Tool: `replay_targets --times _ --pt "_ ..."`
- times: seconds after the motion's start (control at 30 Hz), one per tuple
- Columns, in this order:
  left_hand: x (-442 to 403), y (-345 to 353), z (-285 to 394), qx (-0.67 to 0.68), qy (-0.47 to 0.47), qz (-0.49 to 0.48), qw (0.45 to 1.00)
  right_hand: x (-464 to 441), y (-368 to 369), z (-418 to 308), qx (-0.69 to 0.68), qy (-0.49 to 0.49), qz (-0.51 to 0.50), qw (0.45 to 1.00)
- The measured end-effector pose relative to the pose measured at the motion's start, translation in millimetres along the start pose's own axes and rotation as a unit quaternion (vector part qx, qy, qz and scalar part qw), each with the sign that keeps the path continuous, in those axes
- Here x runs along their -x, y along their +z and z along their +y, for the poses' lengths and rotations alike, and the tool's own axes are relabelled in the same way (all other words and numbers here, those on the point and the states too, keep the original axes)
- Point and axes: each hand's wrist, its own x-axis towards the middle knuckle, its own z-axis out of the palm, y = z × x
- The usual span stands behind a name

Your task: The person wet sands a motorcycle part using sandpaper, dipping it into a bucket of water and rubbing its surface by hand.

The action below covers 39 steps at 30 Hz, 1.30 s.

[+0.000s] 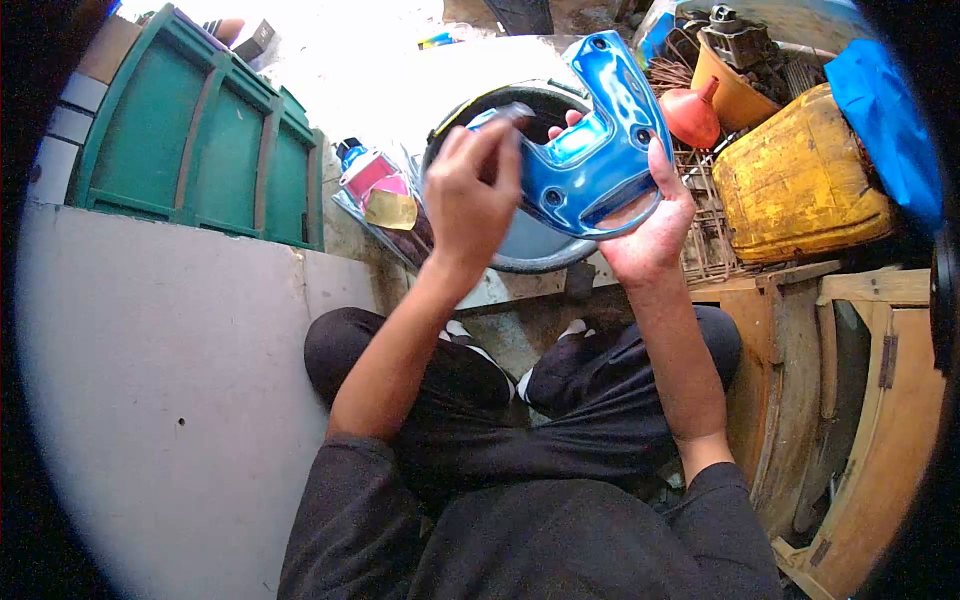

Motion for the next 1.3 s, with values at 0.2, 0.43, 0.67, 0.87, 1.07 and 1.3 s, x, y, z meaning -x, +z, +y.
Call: replay_targets --times 0.2,0.43,0.67,0.87,1.07,1.3 --pt "4.9 -4.9 5.8 -0.007 0.02 -0.003 1.0 -1.4 -1.4 -2.4 0.023 -0.032 -0.007 0.999" --pt "-0.7 -3.3 -3.1 -0.041 0.066 0.016 0.997 -2.8 -2.1 -11.4 0.011 -0.046 -0.018 0.999" --pt "-5.1 -4.3 -7.6 -0.028 0.009 0.019 0.999 -1.8 -5.3 -15.7 -0.002 -0.046 -0.023 0.999" --pt "-0.5 2.0 -8.8 -0.045 0.053 0.0 0.998 -2.5 -7.2 -18.6 0.017 -0.043 -0.022 0.999" --pt "13.4 -7.0 16.2 -0.072 0.046 -0.075 0.994 -6.5 -7.4 -14.6 0.008 -0.053 -0.012 0.998" --pt "13.1 -2.1 5.1 -0.009 0.065 -0.028 0.997 -8.0 -11.6 -12.4 -0.011 -0.05 -0.008 0.999"
